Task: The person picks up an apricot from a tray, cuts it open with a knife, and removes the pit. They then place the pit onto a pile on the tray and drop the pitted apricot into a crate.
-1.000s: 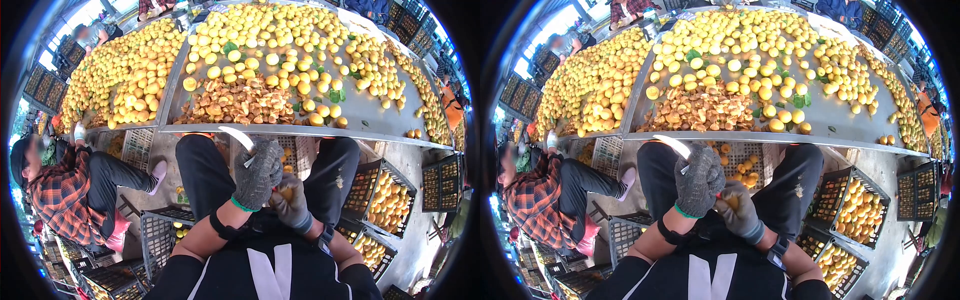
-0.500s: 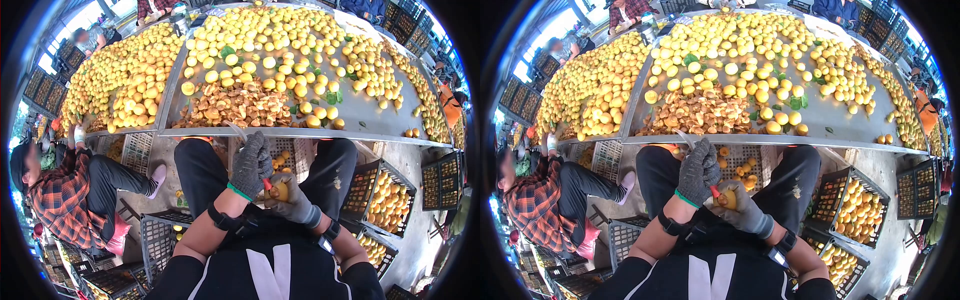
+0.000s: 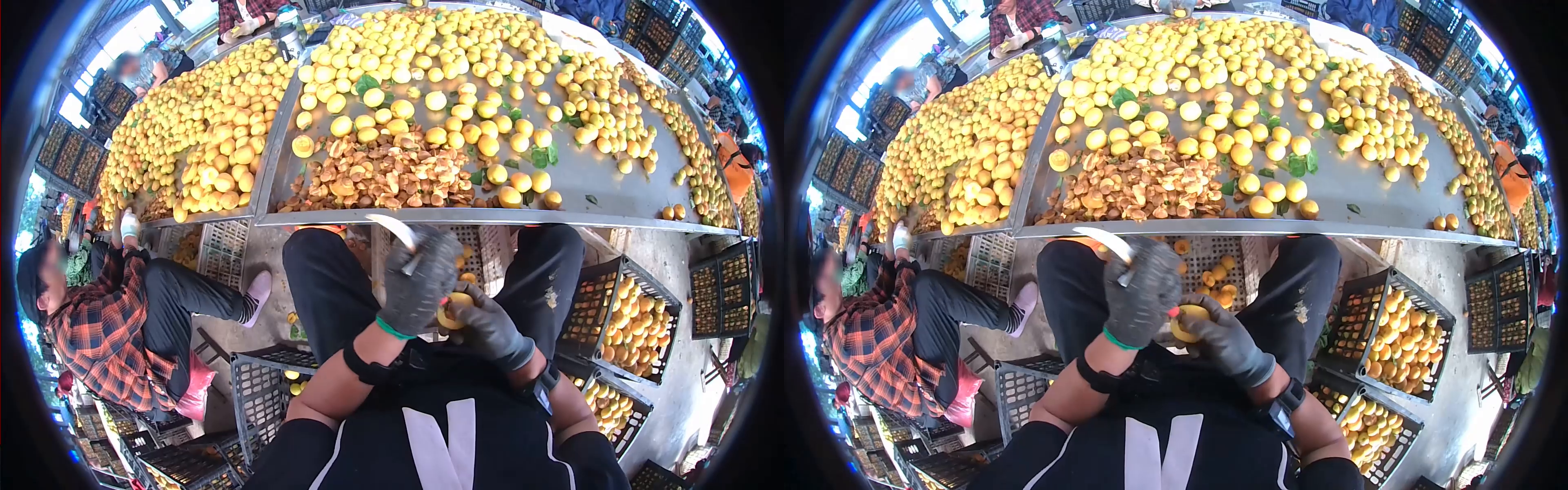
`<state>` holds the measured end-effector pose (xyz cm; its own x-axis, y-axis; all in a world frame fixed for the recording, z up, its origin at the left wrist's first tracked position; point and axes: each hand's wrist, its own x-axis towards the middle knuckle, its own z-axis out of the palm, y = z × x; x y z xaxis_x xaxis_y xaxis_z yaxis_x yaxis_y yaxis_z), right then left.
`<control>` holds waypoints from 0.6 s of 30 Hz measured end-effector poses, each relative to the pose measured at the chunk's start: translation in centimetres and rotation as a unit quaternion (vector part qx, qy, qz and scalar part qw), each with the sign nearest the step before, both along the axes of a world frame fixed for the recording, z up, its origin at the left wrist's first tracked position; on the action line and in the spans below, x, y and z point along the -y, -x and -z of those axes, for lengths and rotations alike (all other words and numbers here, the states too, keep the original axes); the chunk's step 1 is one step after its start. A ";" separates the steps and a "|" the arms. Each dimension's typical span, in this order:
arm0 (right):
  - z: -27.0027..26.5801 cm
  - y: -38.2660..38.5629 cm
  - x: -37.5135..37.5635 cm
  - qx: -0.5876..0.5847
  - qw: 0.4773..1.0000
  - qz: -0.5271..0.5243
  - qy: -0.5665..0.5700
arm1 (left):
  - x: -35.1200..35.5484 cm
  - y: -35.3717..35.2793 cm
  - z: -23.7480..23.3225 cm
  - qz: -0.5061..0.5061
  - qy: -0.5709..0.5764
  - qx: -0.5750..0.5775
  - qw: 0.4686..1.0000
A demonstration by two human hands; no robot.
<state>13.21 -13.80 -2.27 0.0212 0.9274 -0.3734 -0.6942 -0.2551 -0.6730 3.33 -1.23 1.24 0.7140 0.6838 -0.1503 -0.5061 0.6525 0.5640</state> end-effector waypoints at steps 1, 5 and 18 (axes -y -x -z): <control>0.0 0.0 0.1 0.000 1.000 0.002 0.002 | -0.6 0.1 -0.9 -0.026 -0.040 0.012 0.999; 0.2 -0.2 -0.3 -0.241 0.966 0.095 -0.018 | -1.8 0.2 -4.0 -0.139 -0.081 -0.042 0.986; 0.3 0.1 -0.4 0.135 0.985 0.097 -0.043 | -0.4 1.8 -2.7 -0.163 -0.120 -0.007 0.979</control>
<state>13.15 -13.45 -2.61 0.2882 0.9240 -0.2513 -0.5176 -0.0704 -0.8527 1.50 -0.85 3.92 0.4505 0.8922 0.0337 -0.6565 0.3055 0.6897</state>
